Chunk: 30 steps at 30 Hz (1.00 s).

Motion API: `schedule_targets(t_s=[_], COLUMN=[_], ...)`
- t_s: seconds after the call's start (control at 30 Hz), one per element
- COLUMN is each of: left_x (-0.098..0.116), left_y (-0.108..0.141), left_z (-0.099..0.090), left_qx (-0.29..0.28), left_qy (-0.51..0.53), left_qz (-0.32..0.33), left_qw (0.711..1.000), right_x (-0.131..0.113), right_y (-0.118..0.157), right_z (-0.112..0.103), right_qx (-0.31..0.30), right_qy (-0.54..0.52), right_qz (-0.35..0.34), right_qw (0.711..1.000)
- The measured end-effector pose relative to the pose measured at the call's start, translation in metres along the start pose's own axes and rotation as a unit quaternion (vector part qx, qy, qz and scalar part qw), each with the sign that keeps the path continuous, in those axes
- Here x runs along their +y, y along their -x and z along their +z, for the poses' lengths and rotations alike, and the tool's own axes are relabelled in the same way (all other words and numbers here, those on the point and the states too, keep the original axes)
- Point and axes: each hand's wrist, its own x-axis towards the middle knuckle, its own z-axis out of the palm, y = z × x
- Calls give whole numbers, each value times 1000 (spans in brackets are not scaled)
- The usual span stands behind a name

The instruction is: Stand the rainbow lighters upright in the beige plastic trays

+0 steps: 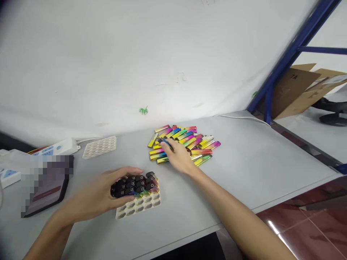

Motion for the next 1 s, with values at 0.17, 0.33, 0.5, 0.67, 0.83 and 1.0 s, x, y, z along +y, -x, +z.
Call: schedule_targets(t_s=[0.17, 0.33, 0.5, 0.67, 0.83, 1.0], left_x=[-3, -9, -9, -12, -19, -21], left_y=[-5, -11, -13, -13, -12, -10], left_z=[-3, 1, 3, 0, -2, -3], left_qx=[47, 100, 100, 88, 74, 72], left_qy=[7, 11, 45, 67, 135, 197], left_qz=[-5, 0, 8, 11, 31, 6], left_qw=[999, 995, 994, 994, 988, 978], right_x=[0, 12, 17, 23, 37, 38], right_y=[6, 1, -1, -5, -11, -13], right_z=[7, 5, 4, -5, -17, -21], right_qx=[-7, -3, 7, 47, 80, 83], right_qy=[253, 378, 357, 359, 395, 417], right_qz=[-81, -116, -126, -98, -54, -47], right_qw=[964, 918, 925, 927, 914, 904])
